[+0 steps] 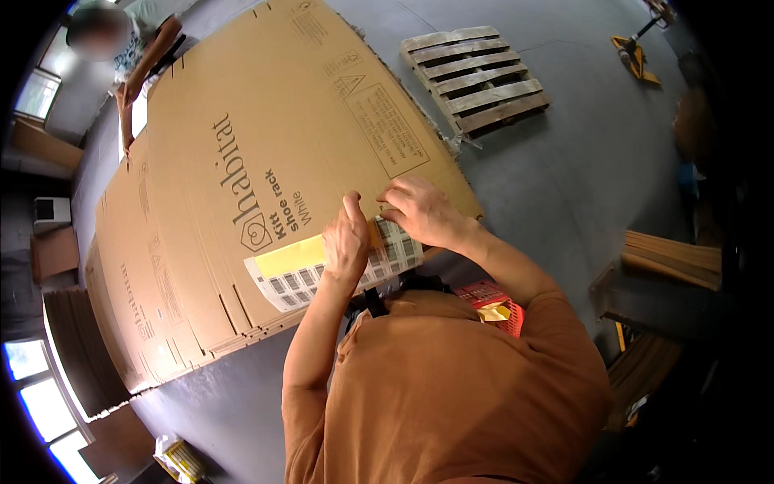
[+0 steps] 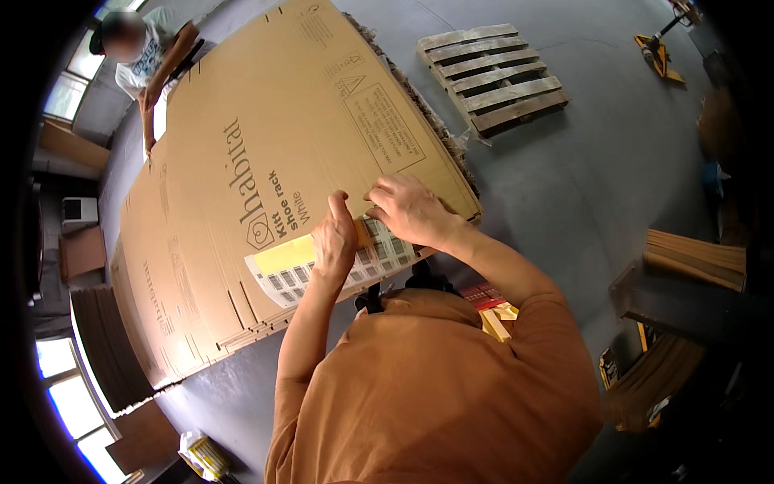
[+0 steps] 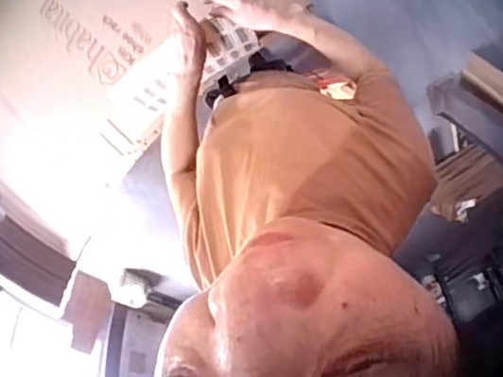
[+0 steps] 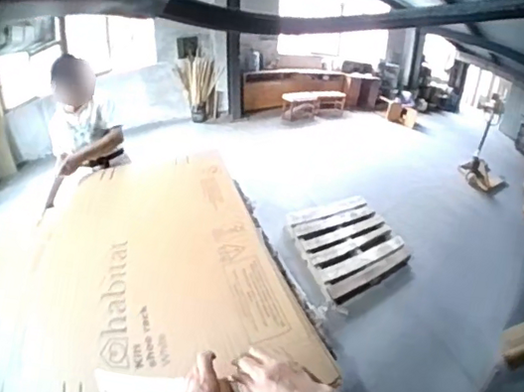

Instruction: The person applies barcode stickers to a stack of large cardboard boxes. They peel individual labels from a sheet and press them onto the top surface of the boxes, working through the stack one by one.

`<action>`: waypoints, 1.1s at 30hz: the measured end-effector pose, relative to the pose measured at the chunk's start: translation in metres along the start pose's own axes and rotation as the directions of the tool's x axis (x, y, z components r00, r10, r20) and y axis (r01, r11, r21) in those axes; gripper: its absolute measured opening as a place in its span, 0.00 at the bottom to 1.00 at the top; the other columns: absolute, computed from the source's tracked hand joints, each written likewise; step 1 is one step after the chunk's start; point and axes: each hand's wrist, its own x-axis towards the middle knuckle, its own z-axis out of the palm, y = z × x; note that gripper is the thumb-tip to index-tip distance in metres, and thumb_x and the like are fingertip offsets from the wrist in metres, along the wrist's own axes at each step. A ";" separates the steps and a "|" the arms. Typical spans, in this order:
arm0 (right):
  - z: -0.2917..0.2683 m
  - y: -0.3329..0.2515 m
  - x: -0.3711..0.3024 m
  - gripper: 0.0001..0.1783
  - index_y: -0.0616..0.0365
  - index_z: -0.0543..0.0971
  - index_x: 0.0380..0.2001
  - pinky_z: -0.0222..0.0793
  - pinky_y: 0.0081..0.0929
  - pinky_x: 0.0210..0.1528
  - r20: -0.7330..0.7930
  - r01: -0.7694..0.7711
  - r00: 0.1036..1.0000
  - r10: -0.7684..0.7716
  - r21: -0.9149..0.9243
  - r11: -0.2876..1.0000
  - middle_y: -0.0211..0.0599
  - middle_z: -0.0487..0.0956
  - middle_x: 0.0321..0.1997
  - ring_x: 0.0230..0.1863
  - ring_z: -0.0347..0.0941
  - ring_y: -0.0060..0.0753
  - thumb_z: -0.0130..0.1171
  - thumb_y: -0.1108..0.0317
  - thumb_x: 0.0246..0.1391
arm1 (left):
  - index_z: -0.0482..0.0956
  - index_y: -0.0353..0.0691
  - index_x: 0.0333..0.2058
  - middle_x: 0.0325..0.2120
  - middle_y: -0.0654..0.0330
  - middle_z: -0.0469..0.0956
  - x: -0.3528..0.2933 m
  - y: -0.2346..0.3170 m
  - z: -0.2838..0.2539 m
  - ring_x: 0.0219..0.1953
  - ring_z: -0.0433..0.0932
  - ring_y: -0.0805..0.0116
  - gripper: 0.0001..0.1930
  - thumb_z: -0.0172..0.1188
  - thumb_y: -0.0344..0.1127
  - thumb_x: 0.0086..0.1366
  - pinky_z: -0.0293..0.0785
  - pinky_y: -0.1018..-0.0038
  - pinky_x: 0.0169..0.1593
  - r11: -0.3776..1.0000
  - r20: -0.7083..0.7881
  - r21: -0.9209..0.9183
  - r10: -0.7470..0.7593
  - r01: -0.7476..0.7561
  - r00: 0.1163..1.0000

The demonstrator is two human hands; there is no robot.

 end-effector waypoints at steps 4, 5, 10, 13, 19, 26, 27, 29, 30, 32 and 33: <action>-0.003 0.003 0.004 0.08 0.58 0.80 0.32 0.71 0.37 0.40 0.160 0.000 0.987 -0.001 0.003 1.000 0.36 0.76 0.32 0.39 0.75 0.43 0.66 0.71 0.47 | 0.64 0.33 0.49 0.30 0.44 0.79 0.008 -0.003 -0.001 0.31 0.80 0.45 0.16 0.49 0.26 0.62 0.76 0.58 0.34 1.000 0.010 0.031 0.004 -0.004 1.000; -0.003 0.004 0.006 0.07 0.57 0.80 0.32 0.71 0.37 0.40 0.174 -0.004 0.985 0.004 -0.001 1.000 0.35 0.76 0.32 0.39 0.74 0.42 0.66 0.71 0.47 | 0.64 0.33 0.50 0.29 0.44 0.79 0.008 -0.005 0.000 0.30 0.80 0.45 0.16 0.49 0.26 0.62 0.76 0.58 0.33 0.999 0.018 0.035 0.002 -0.002 1.000; 0.002 0.010 0.014 0.05 0.56 0.80 0.29 0.70 0.35 0.39 0.142 0.183 0.977 -0.161 -0.156 0.971 0.31 0.75 0.30 0.36 0.74 0.38 0.65 0.72 0.46 | 0.62 0.34 0.52 0.30 0.44 0.79 0.014 -0.010 0.003 0.30 0.80 0.46 0.18 0.49 0.27 0.63 0.76 0.58 0.32 0.997 0.086 0.039 -0.068 0.065 0.994; 0.007 0.009 0.019 0.06 0.54 0.79 0.28 0.70 0.33 0.38 0.159 0.247 0.962 -0.223 -0.154 0.957 0.29 0.74 0.29 0.35 0.73 0.34 0.66 0.74 0.44 | 0.63 0.34 0.49 0.31 0.44 0.80 0.018 -0.014 0.006 0.30 0.81 0.45 0.15 0.49 0.29 0.64 0.77 0.57 0.33 0.985 0.101 0.053 -0.172 0.167 0.980; -0.010 0.007 0.073 0.06 0.60 0.79 0.33 0.68 0.23 0.36 0.226 -0.294 0.954 0.197 0.574 0.764 0.30 0.79 0.30 0.33 0.74 0.24 0.61 0.68 0.56 | 0.64 0.40 0.39 0.28 0.51 0.80 0.022 -0.055 0.023 0.27 0.81 0.51 0.07 0.51 0.31 0.64 0.77 0.61 0.31 0.937 0.257 0.169 -0.342 0.306 0.904; 0.052 0.106 0.152 0.11 0.61 0.82 0.34 0.70 0.27 0.35 0.666 -0.523 0.689 0.287 0.182 0.832 0.37 0.82 0.29 0.31 0.76 0.26 0.61 0.66 0.50 | 0.70 0.43 0.55 0.27 0.57 0.77 0.008 -0.071 0.043 0.25 0.80 0.59 0.22 0.54 0.30 0.60 0.77 0.66 0.29 0.996 -0.060 0.085 0.019 -0.014 0.998; 0.060 0.110 0.155 0.11 0.62 0.82 0.33 0.70 0.27 0.34 0.662 -0.502 0.697 0.273 0.179 0.846 0.36 0.82 0.28 0.30 0.75 0.26 0.61 0.66 0.50 | 0.60 0.49 0.66 0.26 0.57 0.74 0.007 -0.071 0.042 0.21 0.79 0.61 0.34 0.54 0.30 0.60 0.77 0.67 0.27 0.991 -0.004 0.136 0.019 -0.018 1.000; 0.073 0.120 0.158 0.10 0.64 0.81 0.31 0.69 0.26 0.32 0.654 -0.460 0.715 0.248 0.173 0.871 0.35 0.81 0.25 0.28 0.74 0.25 0.61 0.67 0.50 | 0.57 0.52 0.68 0.25 0.58 0.73 0.012 -0.069 0.041 0.20 0.79 0.62 0.36 0.54 0.30 0.60 0.77 0.66 0.25 0.981 0.107 0.195 -0.022 0.000 0.994; 0.076 0.119 0.159 0.10 0.64 0.81 0.31 0.69 0.27 0.32 0.658 -0.464 0.707 0.260 0.154 0.872 0.36 0.81 0.26 0.28 0.75 0.26 0.61 0.67 0.50 | 0.56 0.53 0.69 0.24 0.59 0.73 0.016 -0.069 0.040 0.19 0.78 0.63 0.37 0.54 0.30 0.60 0.77 0.66 0.24 0.974 0.160 0.228 -0.047 0.010 0.986; 0.080 0.119 0.160 0.10 0.64 0.81 0.31 0.70 0.29 0.33 0.662 -0.473 0.692 0.287 0.115 0.874 0.38 0.82 0.27 0.29 0.76 0.28 0.61 0.67 0.49 | 0.52 0.62 0.69 0.25 0.57 0.75 0.021 -0.066 0.041 0.19 0.79 0.60 0.34 0.53 0.45 0.66 0.76 0.63 0.22 0.971 0.247 0.233 -0.119 0.061 0.962; 0.081 0.121 0.159 0.10 0.64 0.81 0.31 0.71 0.29 0.34 0.655 -0.473 0.695 0.295 0.108 0.875 0.38 0.82 0.27 0.30 0.76 0.29 0.61 0.67 0.48 | 0.51 0.64 0.69 0.25 0.55 0.75 0.027 -0.059 0.035 0.20 0.79 0.57 0.35 0.52 0.51 0.66 0.76 0.62 0.23 0.970 0.297 0.225 -0.155 0.089 0.942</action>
